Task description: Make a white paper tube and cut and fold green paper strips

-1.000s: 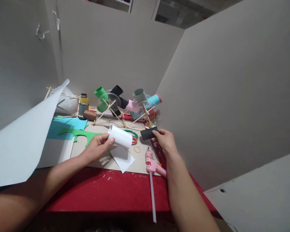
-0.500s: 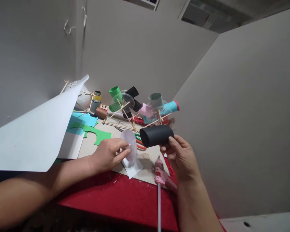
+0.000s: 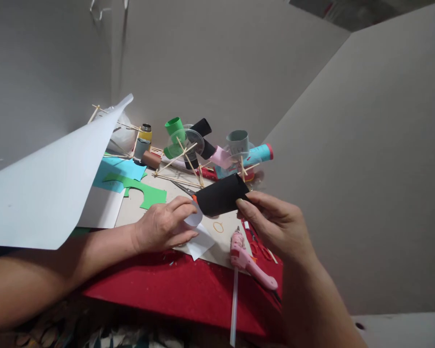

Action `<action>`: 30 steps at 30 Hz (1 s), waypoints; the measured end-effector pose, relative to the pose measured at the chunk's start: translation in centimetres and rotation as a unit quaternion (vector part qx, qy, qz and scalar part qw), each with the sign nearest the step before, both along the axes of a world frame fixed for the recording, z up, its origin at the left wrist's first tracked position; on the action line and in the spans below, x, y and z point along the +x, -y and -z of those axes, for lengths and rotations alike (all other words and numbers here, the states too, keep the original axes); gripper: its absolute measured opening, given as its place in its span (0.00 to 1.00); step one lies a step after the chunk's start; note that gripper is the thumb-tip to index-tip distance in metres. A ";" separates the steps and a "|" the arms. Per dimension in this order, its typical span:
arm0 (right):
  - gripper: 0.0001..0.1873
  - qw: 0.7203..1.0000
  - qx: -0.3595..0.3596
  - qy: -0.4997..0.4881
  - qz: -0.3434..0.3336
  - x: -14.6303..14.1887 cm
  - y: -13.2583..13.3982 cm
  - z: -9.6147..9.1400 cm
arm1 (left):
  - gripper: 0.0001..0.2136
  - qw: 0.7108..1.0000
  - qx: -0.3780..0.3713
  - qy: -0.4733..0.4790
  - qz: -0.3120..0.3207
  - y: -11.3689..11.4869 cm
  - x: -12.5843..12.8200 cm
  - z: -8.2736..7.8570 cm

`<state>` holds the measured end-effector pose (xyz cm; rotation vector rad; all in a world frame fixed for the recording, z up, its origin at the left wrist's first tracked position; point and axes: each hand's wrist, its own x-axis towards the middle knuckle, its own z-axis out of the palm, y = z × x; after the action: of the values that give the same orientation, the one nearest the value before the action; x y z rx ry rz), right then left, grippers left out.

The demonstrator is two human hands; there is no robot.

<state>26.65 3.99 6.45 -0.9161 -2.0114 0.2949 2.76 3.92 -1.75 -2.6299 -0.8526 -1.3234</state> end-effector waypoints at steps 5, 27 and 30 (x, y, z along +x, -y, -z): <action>0.03 1.000 -0.003 0.022 -0.005 -0.1 -0.7 -1.2 | 0.34 0.995 -0.067 0.078 -0.006 -0.5 -1.0 0.9; 0.05 0.972 0.056 0.200 -0.113 -3.8 -0.4 -2.6 | 0.42 0.903 -0.398 0.130 0.093 -1.5 0.2 3.0; 0.04 0.970 0.056 0.209 -0.107 -4.0 -0.4 -2.7 | 0.42 0.903 -0.398 0.131 0.093 -1.4 0.2 2.9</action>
<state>22.65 4.35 9.13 -0.7337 -2.4955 0.1087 2.95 5.34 -4.69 -3.2273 -1.4802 -1.6786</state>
